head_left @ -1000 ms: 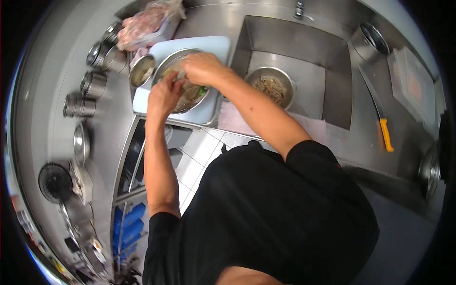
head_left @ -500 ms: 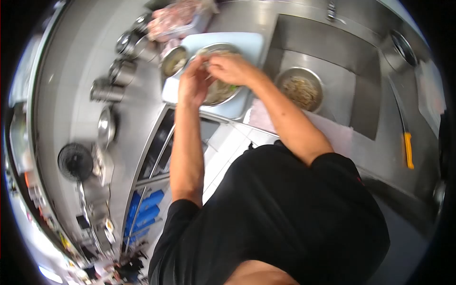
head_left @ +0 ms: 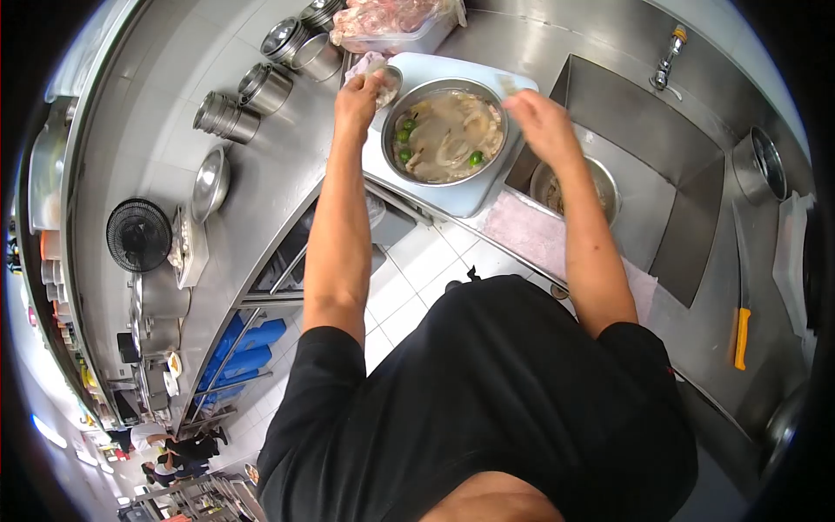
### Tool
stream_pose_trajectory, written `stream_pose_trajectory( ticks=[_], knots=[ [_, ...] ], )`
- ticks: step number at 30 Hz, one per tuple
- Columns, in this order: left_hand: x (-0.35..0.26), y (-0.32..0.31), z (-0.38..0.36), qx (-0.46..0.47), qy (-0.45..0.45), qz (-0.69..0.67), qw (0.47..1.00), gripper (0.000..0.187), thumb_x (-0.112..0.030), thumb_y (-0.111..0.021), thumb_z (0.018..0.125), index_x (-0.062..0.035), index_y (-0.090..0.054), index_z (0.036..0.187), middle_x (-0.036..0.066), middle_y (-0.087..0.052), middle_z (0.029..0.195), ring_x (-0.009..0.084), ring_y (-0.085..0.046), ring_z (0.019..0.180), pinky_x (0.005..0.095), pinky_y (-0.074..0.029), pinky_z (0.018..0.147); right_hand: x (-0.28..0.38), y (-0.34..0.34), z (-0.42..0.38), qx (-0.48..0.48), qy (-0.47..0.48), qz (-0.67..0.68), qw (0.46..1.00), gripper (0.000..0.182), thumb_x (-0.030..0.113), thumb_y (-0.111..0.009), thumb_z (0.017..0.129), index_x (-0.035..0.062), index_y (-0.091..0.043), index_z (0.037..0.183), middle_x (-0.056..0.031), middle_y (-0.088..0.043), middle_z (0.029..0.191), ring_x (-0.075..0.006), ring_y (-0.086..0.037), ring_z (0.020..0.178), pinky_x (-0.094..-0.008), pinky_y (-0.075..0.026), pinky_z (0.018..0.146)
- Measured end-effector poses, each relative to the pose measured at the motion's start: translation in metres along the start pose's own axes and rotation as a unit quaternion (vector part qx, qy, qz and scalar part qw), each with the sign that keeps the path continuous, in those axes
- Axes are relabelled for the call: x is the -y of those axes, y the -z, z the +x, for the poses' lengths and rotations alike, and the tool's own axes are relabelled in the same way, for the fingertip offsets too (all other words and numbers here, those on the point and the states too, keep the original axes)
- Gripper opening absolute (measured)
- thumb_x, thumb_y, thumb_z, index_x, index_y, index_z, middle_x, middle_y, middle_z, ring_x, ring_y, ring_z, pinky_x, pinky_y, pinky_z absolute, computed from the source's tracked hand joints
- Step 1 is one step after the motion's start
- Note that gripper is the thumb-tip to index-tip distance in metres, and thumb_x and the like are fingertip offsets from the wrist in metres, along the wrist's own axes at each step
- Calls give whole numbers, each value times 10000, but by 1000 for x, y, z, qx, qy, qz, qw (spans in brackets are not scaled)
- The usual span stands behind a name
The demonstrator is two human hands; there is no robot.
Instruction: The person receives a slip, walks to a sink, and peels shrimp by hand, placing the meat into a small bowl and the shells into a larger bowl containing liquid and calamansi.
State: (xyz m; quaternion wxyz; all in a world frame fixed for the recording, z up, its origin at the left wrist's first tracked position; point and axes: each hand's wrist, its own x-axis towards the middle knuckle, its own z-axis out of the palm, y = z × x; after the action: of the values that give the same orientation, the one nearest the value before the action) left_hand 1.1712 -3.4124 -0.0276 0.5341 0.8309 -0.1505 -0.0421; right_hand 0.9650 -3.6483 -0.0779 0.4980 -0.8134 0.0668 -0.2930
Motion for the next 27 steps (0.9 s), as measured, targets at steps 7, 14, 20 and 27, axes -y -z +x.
stream_pose_trajectory(
  ticks=[7,14,20,27],
  knots=[
    [-5,-18,-61,160,-92,427,885,351,-424,-637,847,-145,-745,1031,158,-713,942,289,-684,901,392,-518,819,-119,50,-49,88,-128,-245,957,235,203,-578,916,54,-682,1064,-216,-654,1104,-376,-623,1027,-425,-476,901],
    [11,-53,-91,145,-151,514,832,320,-384,-627,828,-112,-721,968,155,-701,956,330,-665,923,432,-500,833,-29,11,-23,30,80,-230,969,306,164,-648,865,57,-671,1152,-176,-606,1268,-359,-524,1216,-419,-412,1045],
    [-32,-40,-99,138,-146,310,929,275,-248,-665,839,-65,-640,1042,132,-701,914,291,-668,864,385,-511,773,10,-56,3,124,203,-158,958,384,232,-678,841,74,-641,1189,-138,-650,1182,-314,-559,1161,-456,-423,971],
    [-29,-33,-98,182,-64,29,981,255,-246,-676,895,-46,-589,1026,21,-644,837,92,-563,716,259,-458,636,30,-54,11,150,53,-27,987,191,224,-611,854,98,-705,963,-143,-689,934,-315,-631,954,-442,-465,853]
  ],
)
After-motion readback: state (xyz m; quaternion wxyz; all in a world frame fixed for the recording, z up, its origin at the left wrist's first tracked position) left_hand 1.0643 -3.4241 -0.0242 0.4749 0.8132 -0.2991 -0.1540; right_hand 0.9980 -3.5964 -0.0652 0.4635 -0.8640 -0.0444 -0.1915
